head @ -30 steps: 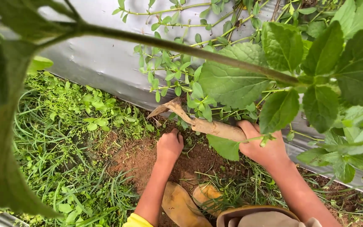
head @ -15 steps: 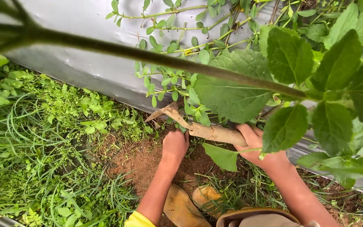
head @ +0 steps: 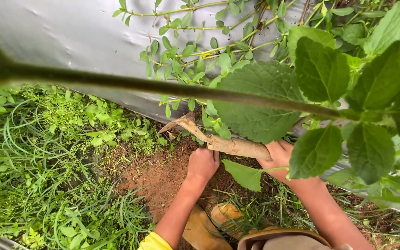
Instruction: Manual weeding of a farm field using a hand hoe between plastic-covered rows.
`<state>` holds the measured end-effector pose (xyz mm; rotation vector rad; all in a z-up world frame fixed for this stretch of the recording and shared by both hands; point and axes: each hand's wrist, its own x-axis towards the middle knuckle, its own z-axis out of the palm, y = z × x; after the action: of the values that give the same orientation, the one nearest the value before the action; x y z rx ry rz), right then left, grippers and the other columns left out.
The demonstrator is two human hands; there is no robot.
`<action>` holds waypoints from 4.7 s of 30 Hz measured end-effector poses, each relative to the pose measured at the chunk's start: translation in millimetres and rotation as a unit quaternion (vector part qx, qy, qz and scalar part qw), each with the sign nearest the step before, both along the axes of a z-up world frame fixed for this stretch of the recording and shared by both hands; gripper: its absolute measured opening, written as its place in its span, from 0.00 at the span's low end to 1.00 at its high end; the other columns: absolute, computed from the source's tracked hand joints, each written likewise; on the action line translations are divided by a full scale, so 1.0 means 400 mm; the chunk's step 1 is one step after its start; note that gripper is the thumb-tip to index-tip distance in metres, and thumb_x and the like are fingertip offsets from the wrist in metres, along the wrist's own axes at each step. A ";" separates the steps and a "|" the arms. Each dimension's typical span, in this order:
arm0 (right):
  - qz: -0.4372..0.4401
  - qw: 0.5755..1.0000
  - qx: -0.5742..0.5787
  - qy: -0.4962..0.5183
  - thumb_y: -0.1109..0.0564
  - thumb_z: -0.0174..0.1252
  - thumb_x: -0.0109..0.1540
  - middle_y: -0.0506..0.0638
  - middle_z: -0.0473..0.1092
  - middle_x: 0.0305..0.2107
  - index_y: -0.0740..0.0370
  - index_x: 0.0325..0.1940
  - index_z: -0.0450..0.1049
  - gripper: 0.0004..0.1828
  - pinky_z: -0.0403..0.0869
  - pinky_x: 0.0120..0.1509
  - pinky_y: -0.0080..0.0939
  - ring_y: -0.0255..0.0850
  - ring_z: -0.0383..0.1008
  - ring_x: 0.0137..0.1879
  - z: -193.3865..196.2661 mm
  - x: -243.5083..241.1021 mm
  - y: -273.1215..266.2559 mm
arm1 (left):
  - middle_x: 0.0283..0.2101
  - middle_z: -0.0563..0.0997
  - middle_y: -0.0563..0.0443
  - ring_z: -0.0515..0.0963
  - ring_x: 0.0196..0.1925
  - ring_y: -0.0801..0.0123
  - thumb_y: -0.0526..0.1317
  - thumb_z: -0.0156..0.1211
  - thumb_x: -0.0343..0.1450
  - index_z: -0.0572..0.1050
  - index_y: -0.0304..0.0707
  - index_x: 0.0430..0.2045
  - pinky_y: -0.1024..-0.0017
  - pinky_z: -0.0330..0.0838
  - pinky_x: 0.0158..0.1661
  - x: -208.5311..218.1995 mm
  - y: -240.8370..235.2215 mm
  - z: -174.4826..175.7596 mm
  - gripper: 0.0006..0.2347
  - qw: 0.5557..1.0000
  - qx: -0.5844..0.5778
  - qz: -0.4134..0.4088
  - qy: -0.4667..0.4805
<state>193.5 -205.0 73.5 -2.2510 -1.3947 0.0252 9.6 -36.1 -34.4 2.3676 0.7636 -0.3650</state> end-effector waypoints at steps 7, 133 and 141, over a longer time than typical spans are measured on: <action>-0.013 1.000 -0.024 0.005 0.55 0.59 0.61 0.40 0.53 0.11 0.51 0.22 0.63 0.15 0.54 0.21 0.31 0.33 0.48 0.13 0.042 -0.005 -0.031 | 0.19 0.81 0.37 0.84 0.22 0.54 0.43 0.51 0.77 0.81 0.23 0.34 0.64 0.83 0.24 0.024 -0.018 0.140 0.17 0.999 -0.017 0.020 0.022; 0.059 0.993 -0.013 -0.106 0.62 0.53 0.56 0.48 0.64 0.15 0.56 0.28 0.68 0.03 0.73 0.23 0.41 0.46 0.69 0.14 0.118 -0.002 0.022 | 0.08 0.68 0.46 0.67 0.09 0.74 0.34 0.48 0.77 0.75 0.24 0.20 0.75 0.59 0.15 -0.002 0.063 0.083 0.15 0.963 -0.137 0.194 -0.123; 0.015 0.992 -0.025 -0.124 0.60 0.49 0.62 0.42 0.55 0.13 0.55 0.27 0.66 0.08 0.66 0.22 0.31 0.36 0.59 0.12 0.111 -0.021 -0.001 | 0.07 0.67 0.45 0.65 0.08 0.74 0.36 0.49 0.76 0.73 0.28 0.16 0.75 0.58 0.13 -0.007 0.039 0.099 0.16 0.968 -0.118 0.175 -0.133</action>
<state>185.2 -205.3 118.0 -2.3371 -1.5691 -0.2196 7.0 -20.6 5.3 1.9599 0.9302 0.0119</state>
